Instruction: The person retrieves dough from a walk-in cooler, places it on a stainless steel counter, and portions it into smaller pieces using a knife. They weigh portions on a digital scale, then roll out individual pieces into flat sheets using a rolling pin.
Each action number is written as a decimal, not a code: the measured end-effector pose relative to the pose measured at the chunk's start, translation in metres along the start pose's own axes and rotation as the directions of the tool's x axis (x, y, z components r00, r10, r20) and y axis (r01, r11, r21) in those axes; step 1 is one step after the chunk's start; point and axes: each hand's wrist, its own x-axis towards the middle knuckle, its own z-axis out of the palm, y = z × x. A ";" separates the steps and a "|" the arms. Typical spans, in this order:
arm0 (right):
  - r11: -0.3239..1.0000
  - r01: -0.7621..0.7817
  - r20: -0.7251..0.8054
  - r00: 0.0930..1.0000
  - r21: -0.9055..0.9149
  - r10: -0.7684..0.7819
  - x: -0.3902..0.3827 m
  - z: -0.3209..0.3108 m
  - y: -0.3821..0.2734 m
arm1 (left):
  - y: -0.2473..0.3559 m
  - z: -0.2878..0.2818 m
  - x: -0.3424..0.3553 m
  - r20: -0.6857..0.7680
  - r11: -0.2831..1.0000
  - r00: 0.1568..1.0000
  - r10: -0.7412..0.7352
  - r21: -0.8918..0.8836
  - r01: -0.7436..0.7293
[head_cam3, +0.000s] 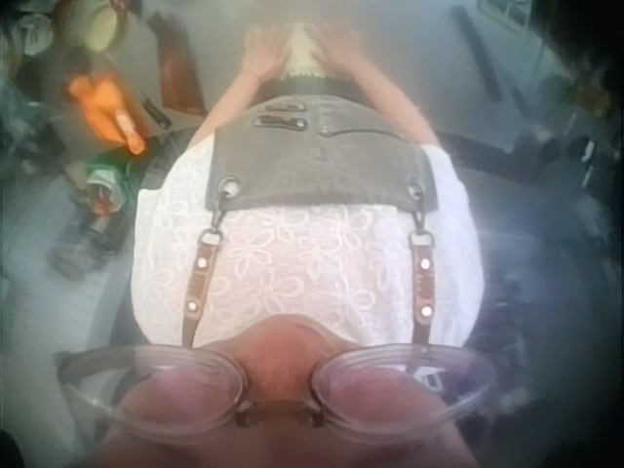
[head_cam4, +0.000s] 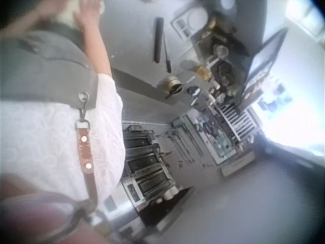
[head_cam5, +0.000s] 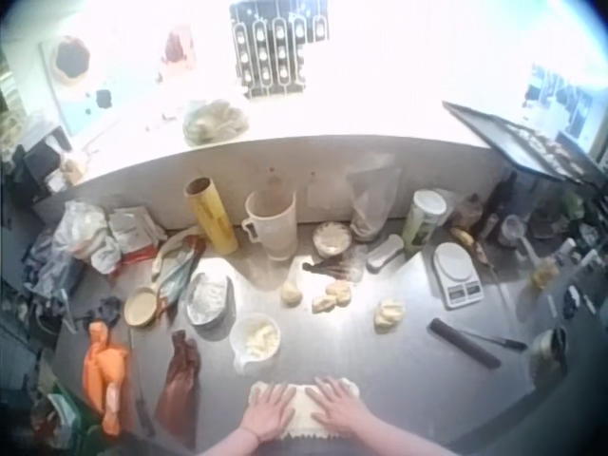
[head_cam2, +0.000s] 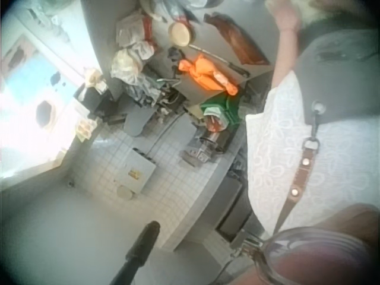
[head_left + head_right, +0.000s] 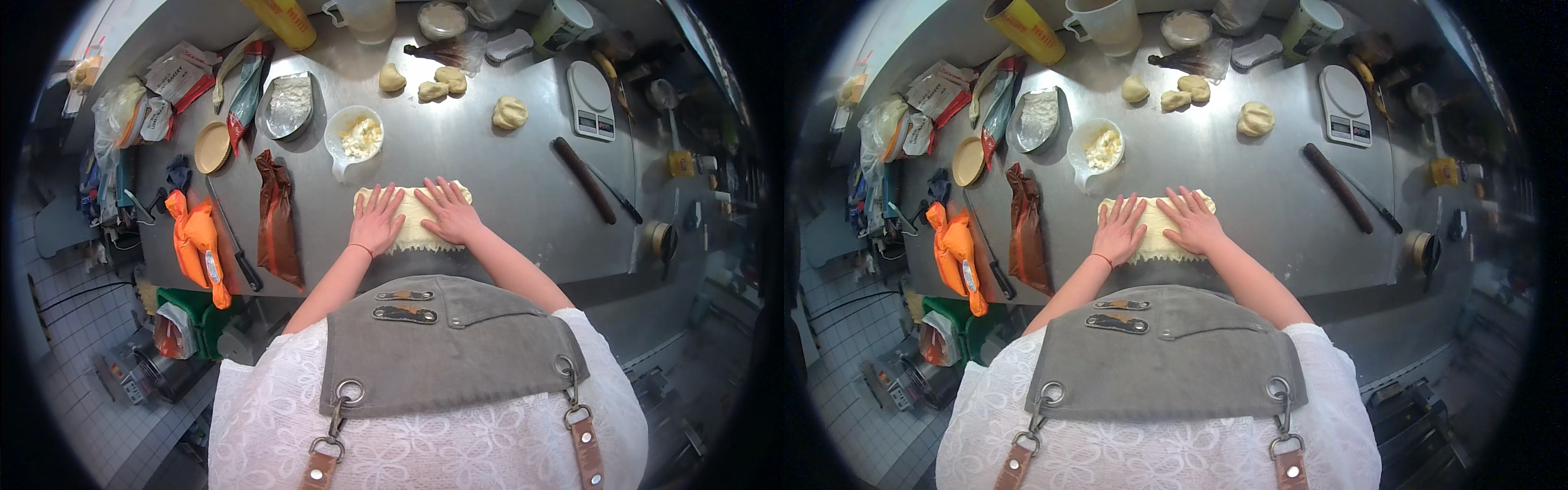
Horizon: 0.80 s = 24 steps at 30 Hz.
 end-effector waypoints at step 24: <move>0.886 -0.342 -0.567 0.681 0.312 0.463 -0.202 0.019 0.121 | 0.081 -0.013 0.000 -0.034 0.946 0.995 -0.096 -0.315 0.081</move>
